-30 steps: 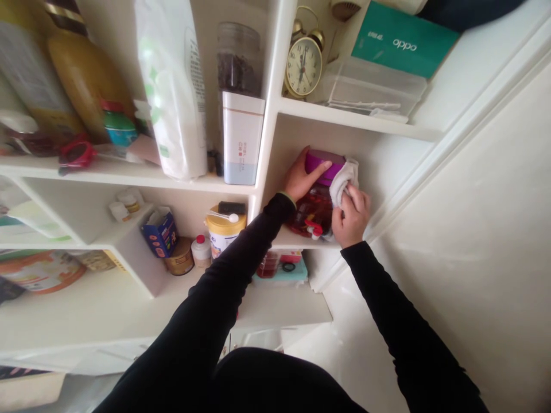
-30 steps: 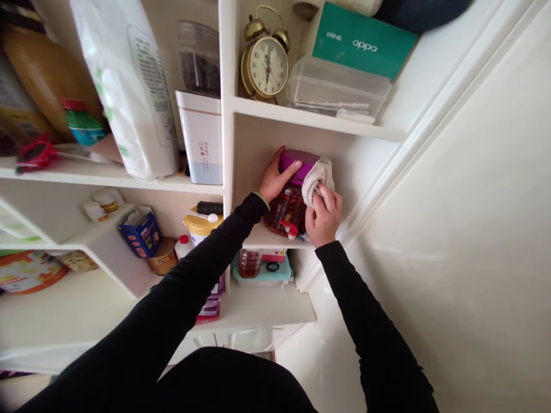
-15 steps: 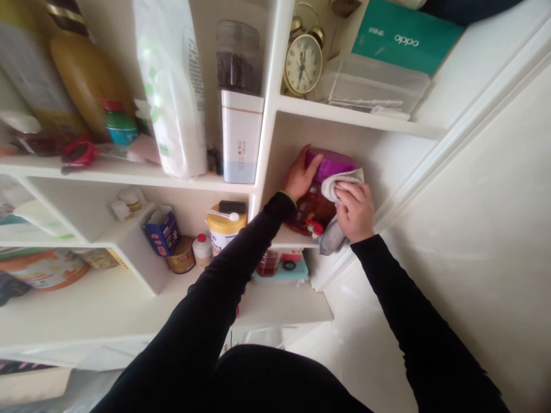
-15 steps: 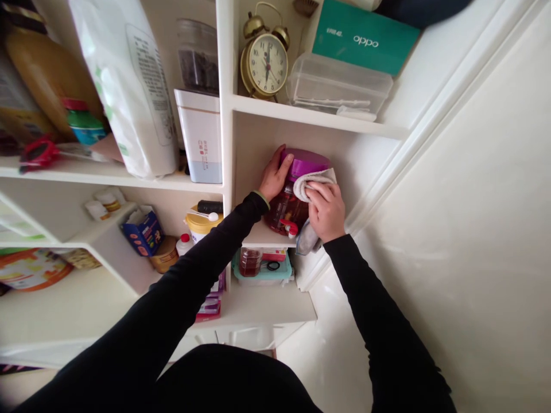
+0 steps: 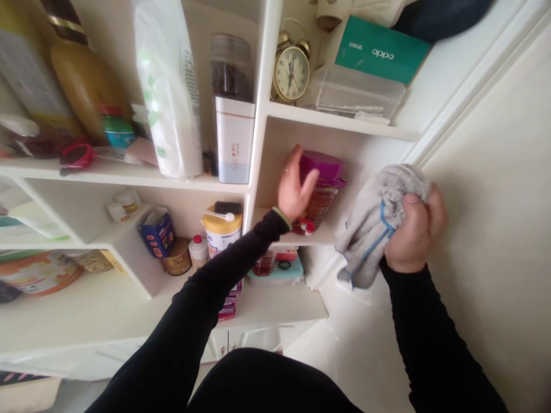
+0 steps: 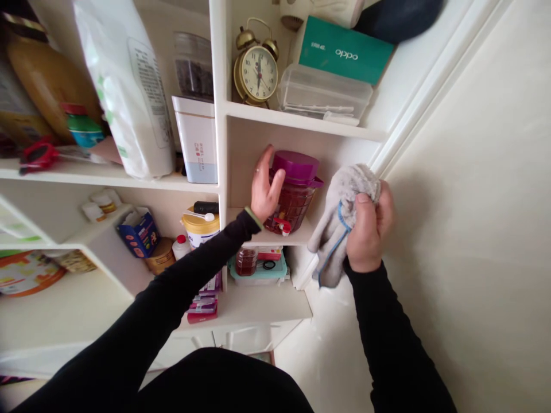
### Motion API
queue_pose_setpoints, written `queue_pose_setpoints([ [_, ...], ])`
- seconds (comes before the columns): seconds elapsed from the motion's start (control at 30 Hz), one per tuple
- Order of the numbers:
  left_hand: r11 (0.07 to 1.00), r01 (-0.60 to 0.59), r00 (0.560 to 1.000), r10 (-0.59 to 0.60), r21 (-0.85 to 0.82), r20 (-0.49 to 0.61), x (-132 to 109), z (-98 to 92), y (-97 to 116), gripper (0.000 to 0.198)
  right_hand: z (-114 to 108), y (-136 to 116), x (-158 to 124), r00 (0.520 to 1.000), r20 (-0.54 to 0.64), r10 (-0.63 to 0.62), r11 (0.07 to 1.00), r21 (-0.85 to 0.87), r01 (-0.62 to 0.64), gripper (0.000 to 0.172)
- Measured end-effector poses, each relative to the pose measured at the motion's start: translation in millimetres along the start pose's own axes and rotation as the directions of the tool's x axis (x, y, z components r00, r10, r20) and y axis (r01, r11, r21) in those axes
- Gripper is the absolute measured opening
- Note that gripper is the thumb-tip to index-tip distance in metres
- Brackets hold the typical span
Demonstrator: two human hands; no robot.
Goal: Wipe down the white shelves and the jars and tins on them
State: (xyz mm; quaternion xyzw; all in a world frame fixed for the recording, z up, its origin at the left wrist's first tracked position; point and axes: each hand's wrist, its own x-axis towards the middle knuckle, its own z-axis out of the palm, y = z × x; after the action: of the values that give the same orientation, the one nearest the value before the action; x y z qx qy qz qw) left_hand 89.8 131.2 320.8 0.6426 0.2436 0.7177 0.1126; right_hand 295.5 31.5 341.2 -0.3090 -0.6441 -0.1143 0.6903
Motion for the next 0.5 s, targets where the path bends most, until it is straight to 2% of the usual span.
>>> queue_pose_setpoints([
  [0.07,0.986,-0.058,0.987,0.08,-0.159,0.136,-42,7.8,29,0.091,6,-20,-8,0.992,0.074,0.098,0.984,0.144,-0.108,0.04],
  [0.13,0.957,0.026,0.96,0.057,-0.29,0.275,-82,17.5,52,0.104,12,-36,-14,0.967,0.221,0.127,0.954,0.238,-0.18,0.044],
  [0.17,0.944,0.089,0.961,0.002,-0.317,0.276,-97,20.9,59,0.103,14,-41,-15,0.943,0.313,0.115,0.948,0.25,-0.199,0.046],
  [0.23,0.914,0.179,0.977,-0.121,-0.365,0.175,-113,20.5,63,0.086,14,-46,-13,0.888,0.452,0.083,0.958,0.209,-0.196,0.049],
  [0.27,0.907,0.188,0.982,-0.164,-0.377,0.096,-112,16.1,61,0.074,13,-45,-10,0.874,0.478,0.083,0.968,0.17,-0.185,0.049],
  [0.3,0.912,0.169,0.984,-0.18,-0.374,0.005,-108,9.1,57,0.061,12,-42,-6,0.882,0.462,0.094,0.976,0.131,-0.173,0.046],
  [0.4,0.982,0.029,0.971,-0.072,-0.186,-0.229,-78,-18.2,40,0.035,17,-18,12,0.952,0.289,0.098,0.991,0.061,-0.121,0.037],
  [0.43,0.998,-0.007,0.967,-0.01,-0.065,-0.254,-66,-25.6,36,0.03,23,-6,19,0.963,0.26,0.065,0.996,0.048,-0.08,0.038],
  [0.5,0.981,-0.043,0.98,0.078,0.19,-0.183,-45,-32.2,29,0.026,39,21,33,0.954,0.299,-0.003,1.0,0.02,-0.003,0.049],
])
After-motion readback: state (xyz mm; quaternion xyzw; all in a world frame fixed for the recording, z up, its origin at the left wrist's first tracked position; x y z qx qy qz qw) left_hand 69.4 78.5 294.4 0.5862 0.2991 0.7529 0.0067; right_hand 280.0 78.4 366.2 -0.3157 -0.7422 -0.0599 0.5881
